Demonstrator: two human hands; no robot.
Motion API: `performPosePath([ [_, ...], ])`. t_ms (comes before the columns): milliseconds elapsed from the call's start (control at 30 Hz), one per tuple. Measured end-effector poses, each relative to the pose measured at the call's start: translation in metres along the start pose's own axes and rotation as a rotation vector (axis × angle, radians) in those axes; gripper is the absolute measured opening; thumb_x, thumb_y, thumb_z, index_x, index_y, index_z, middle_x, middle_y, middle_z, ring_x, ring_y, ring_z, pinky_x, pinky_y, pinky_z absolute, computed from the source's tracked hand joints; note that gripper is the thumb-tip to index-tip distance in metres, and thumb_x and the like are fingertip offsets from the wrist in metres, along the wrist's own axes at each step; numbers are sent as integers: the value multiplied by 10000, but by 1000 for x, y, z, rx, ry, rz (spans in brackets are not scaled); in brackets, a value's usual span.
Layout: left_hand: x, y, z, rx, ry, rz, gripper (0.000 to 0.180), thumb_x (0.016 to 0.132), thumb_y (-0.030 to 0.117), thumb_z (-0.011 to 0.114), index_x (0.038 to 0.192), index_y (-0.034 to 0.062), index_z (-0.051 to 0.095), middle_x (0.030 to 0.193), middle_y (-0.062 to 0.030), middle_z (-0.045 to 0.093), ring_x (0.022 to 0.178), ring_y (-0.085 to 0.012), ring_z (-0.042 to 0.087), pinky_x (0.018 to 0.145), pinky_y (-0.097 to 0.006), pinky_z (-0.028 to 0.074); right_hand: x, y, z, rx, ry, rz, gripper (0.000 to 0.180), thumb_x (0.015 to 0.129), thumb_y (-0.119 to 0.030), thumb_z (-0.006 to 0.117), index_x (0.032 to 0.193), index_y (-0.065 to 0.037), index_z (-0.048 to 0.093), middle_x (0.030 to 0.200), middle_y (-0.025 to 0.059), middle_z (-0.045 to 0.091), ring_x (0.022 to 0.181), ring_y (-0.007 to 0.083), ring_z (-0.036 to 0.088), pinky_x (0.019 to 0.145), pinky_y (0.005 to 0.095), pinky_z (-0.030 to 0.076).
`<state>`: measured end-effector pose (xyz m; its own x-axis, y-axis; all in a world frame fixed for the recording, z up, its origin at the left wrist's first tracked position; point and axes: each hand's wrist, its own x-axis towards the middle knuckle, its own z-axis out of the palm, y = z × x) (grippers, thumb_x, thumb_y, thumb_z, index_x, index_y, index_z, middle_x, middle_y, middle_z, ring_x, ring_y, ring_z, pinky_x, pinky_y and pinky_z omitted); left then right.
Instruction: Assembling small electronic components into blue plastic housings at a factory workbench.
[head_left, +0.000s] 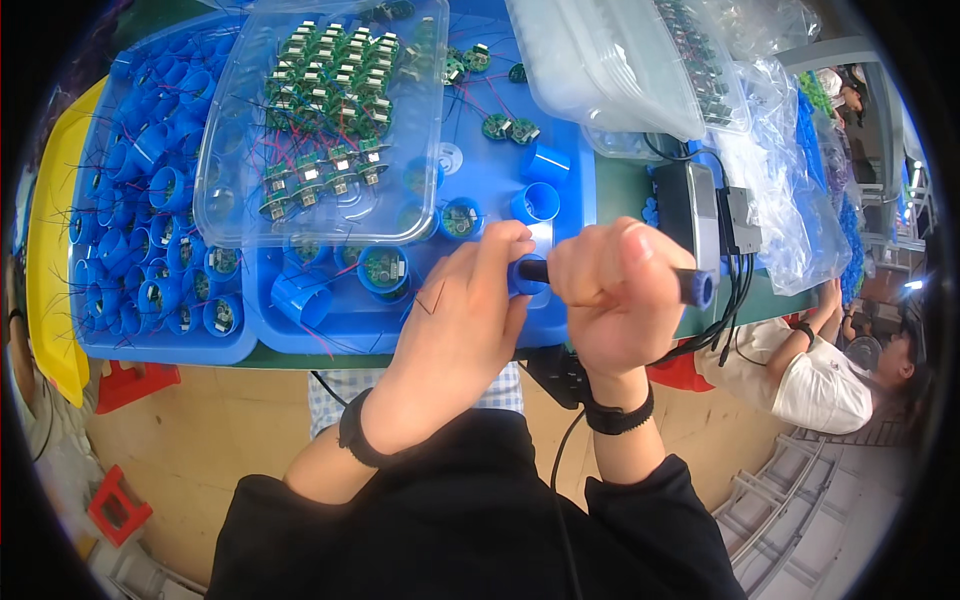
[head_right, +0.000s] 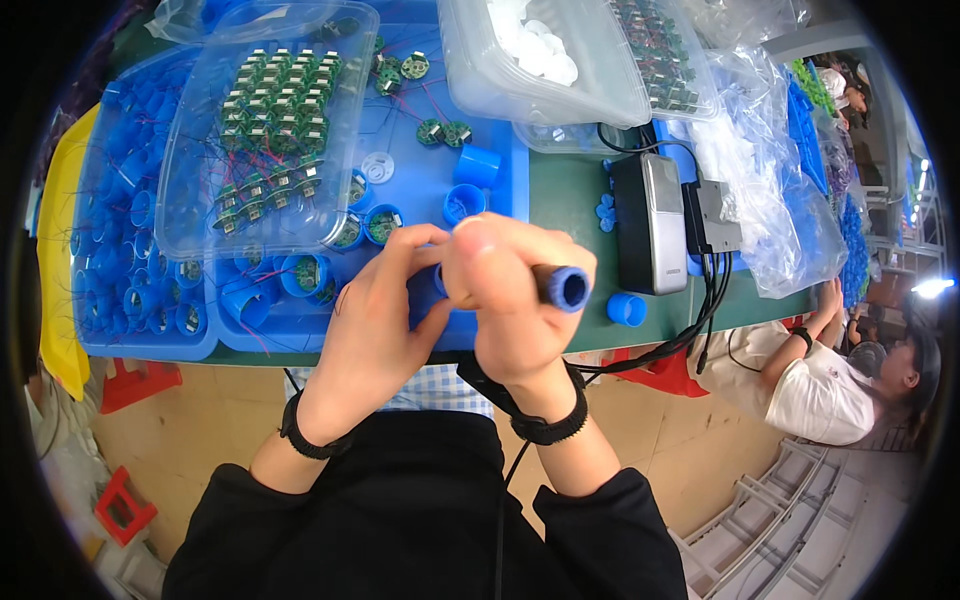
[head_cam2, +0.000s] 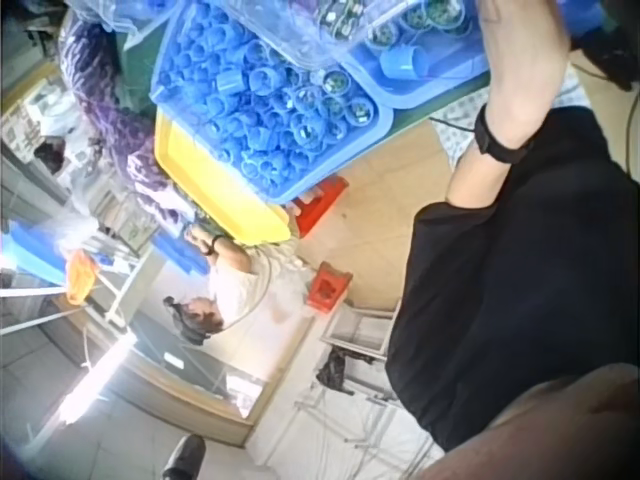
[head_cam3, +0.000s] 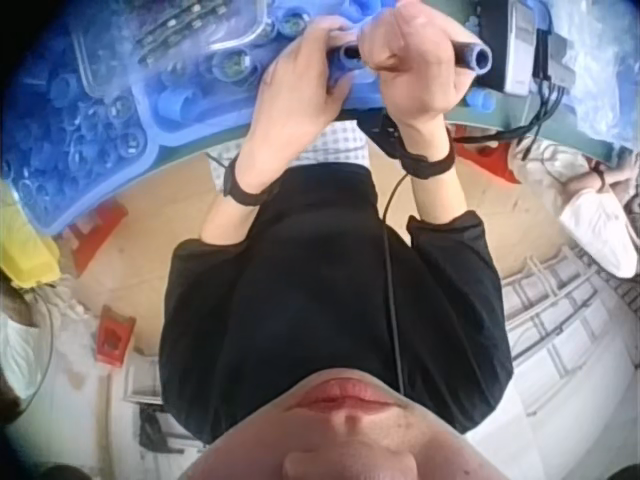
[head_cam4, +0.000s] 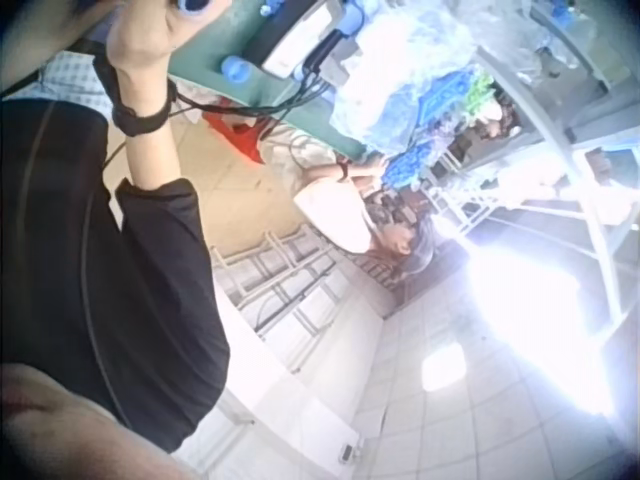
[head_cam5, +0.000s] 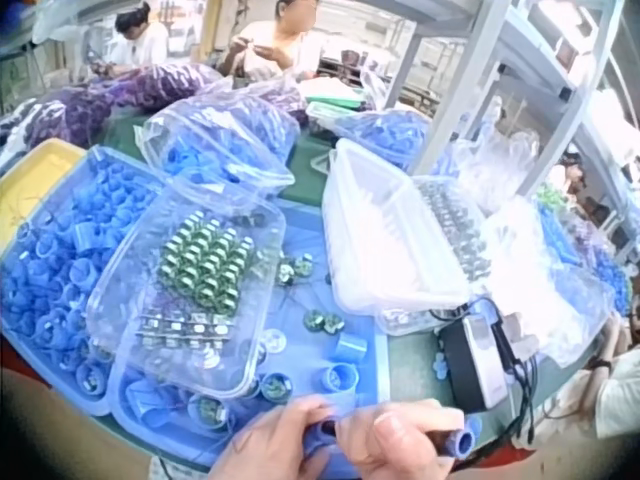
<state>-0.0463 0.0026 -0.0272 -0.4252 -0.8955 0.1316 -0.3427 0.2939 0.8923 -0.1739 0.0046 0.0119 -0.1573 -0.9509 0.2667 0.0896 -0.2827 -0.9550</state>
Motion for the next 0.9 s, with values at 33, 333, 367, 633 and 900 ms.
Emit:
performPosePath([
  [33,1,1,0,6,9,5,506,743,-49,669,1166,76,423,1050,-147,654,941,-374,611,729,-397,490,1,2,-6,142,-26,16,371,943,-195,372,597,-98,279,491,12,275,415,108,197,423,294,199],
  [333,0,2,1,39,32,35,499,732,-62,673,1155,45,430,1062,-145,664,910,-359,636,685,-373,495,-4,-28,-20,-901,-14,-32,82,766,-36,710,742,-15,634,637,41,512,507,111,481,444,241,356],
  [367,0,2,2,39,33,37,499,732,-62,673,1155,45,430,1062,-145,664,910,-359,636,685,-373,495,-10,-22,-18,-939,-29,-18,101,749,-71,735,750,-29,643,639,40,516,506,112,494,450,245,376],
  [633,-2,2,3,15,33,25,463,747,-61,635,1159,47,454,1060,-149,660,918,-345,639,679,-360,499,-32,-10,-7,-1094,-44,105,134,733,-116,741,821,-43,670,712,60,594,581,196,614,521,297,466],
  [900,-1,0,5,23,65,70,445,748,-61,635,1148,35,466,1056,-160,656,932,-350,638,708,-371,511,-35,-14,3,-1061,61,280,149,747,-101,709,820,16,652,727,114,623,600,249,618,548,317,466],
])
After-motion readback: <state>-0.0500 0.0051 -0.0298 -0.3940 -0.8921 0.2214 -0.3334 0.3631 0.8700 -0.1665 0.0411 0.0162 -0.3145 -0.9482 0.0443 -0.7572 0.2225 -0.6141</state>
